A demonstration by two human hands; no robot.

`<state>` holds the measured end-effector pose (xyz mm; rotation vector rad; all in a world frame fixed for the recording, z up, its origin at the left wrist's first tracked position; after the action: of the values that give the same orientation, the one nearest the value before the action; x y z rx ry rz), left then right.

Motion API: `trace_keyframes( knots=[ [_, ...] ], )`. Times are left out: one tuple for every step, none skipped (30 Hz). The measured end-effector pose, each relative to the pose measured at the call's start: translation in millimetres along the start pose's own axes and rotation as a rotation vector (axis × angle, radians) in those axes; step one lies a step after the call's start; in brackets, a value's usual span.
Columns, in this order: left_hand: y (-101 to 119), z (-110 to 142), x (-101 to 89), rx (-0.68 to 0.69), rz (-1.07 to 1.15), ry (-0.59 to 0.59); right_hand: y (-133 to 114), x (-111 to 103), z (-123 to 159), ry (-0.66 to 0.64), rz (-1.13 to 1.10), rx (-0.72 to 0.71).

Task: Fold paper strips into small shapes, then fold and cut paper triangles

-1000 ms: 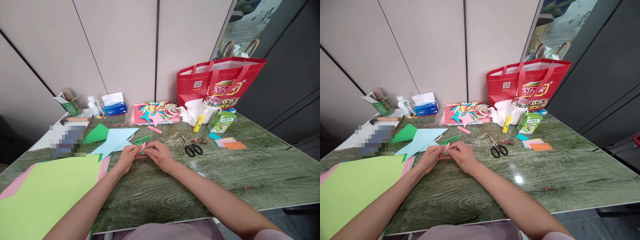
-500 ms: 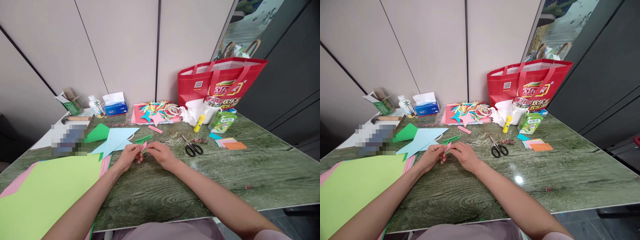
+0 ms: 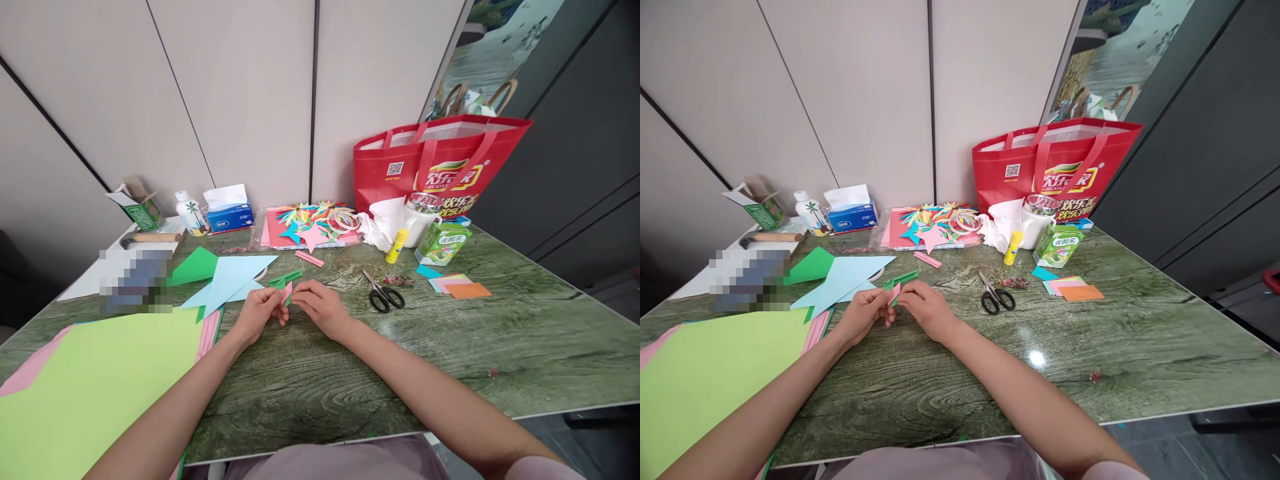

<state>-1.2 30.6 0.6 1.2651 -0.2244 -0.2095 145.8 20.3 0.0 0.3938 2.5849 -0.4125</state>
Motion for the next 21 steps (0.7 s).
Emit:
trace_keyframes(
  knots=[
    [0,0,0.2,0.008,-0.003,0.003,0,0,0,0.002,-0.007,0.012],
    [1,1,0.4,0.016,-0.006,0.007,1,0,0,0.001,-0.014,0.026],
    [1,1,0.5,0.023,-0.01,0.011,1,0,-1,-0.001,-0.023,0.042],
    [1,1,0.5,0.029,-0.014,0.016,2,0,-1,-0.003,-0.034,0.061],
    [2,1,0.6,0.035,-0.018,0.019,2,0,-1,-0.002,-0.047,0.082],
    [2,2,0.6,0.04,-0.021,0.022,3,-1,-1,0.004,-0.063,0.103],
    [2,2,0.7,0.046,-0.024,0.025,3,-1,-2,0.014,-0.085,0.127],
    [2,2,0.8,0.051,-0.026,0.027,3,-1,-2,0.029,-0.11,0.155],
    [3,2,0.9,0.056,-0.027,0.028,4,-1,-3,0.047,-0.14,0.185],
    [3,2,1.0,0.062,-0.028,0.03,4,-2,-4,0.064,-0.174,0.218],
    [3,2,1.2,0.069,-0.028,0.033,4,-2,-4,0.08,-0.213,0.254],
    [3,2,1.2,0.076,-0.028,0.038,4,-1,-4,0.095,-0.253,0.295],
    [2,2,1.3,0.082,-0.023,0.044,5,-1,-4,0.108,-0.293,0.34],
    [2,2,1.2,0.087,-0.015,0.052,6,0,-4,0.122,-0.331,0.385],
    [2,2,1.1,0.09,-0.005,0.059,7,1,-3,0.136,-0.37,0.429],
    [1,2,1.0,0.092,0.005,0.065,8,2,-2,0.152,-0.408,0.471],
    [0,2,1.0,0.094,0.011,0.07,9,4,-1,0.167,-0.446,0.512],
    [-1,1,1.0,0.097,0.013,0.073,10,5,-1,0.181,-0.487,0.553],
    [-1,1,1.1,0.101,0.01,0.076,10,6,0,0.196,-0.529,0.592],
    [-2,1,1.3,0.106,0.005,0.079,11,7,1,0.21,-0.571,0.629],
    [-2,1,1.7,0.113,0.002,0.08,11,8,1,0.222,-0.607,0.664]
  ],
)
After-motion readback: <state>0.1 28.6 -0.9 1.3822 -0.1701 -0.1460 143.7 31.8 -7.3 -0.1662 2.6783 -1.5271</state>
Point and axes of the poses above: each hand's wrist, its own z-axis away from the middle knuckle, its own x-axis out of the palm, y = z × x, the point moved 3 cm from there along -z, towards the middle knuckle, and after that the axes turned 11 degrees about -x, right-handed, at the moved point
